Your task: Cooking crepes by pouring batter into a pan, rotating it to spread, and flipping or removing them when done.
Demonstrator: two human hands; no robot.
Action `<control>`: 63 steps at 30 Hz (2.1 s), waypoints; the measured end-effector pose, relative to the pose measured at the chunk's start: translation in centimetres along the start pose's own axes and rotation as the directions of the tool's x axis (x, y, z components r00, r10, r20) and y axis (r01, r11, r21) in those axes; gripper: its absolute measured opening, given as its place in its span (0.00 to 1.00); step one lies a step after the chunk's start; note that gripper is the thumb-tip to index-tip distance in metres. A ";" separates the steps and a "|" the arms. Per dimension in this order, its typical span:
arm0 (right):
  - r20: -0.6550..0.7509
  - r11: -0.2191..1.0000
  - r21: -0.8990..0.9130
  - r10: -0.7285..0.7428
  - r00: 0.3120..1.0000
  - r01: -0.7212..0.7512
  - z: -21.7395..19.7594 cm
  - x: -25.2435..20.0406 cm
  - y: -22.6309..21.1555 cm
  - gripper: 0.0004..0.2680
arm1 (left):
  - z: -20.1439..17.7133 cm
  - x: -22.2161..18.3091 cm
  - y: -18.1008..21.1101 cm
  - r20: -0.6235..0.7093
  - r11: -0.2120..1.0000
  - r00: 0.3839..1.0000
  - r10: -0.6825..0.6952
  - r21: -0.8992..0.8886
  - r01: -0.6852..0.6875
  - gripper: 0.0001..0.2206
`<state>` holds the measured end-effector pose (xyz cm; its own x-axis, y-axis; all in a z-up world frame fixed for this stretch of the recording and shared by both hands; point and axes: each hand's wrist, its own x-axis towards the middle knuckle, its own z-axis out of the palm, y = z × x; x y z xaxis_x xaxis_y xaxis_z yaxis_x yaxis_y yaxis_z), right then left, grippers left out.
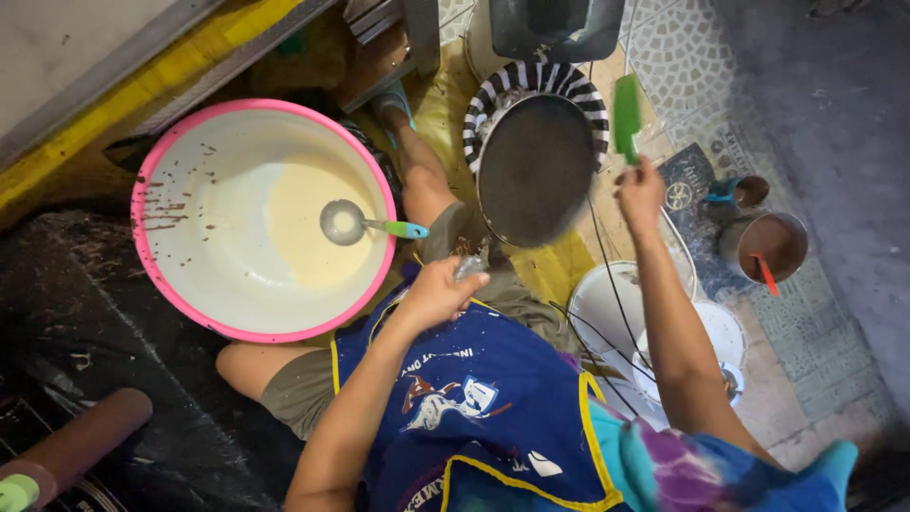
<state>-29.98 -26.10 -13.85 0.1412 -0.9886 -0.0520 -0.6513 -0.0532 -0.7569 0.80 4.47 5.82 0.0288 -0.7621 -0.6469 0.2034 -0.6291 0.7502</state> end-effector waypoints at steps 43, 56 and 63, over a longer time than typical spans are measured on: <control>0.826 0.869 0.254 -0.424 0.373 0.425 22.6 -18.4 -38.8 0.09 | -40.4 -38.3 -21.2 -0.948 0.253 0.151 -0.279 -0.224 -0.941 0.13; 0.534 0.071 0.456 -0.819 -0.209 0.887 44.0 -37.5 -50.6 0.25 | -23.4 -47.2 -14.4 -0.885 0.942 -0.410 -0.223 -0.303 0.142 0.22; 0.606 0.048 0.532 -0.719 -0.340 0.846 28.2 -44.6 -39.2 0.08 | -0.3 -53.4 -21.9 -0.562 0.700 -0.766 -0.313 -0.682 0.214 0.26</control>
<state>10.28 24.09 -0.21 0.8722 0.4598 0.1671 0.4844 -0.7638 -0.4266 -4.88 58.96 23.93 0.4640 0.8666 0.1837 0.8156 -0.4989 0.2932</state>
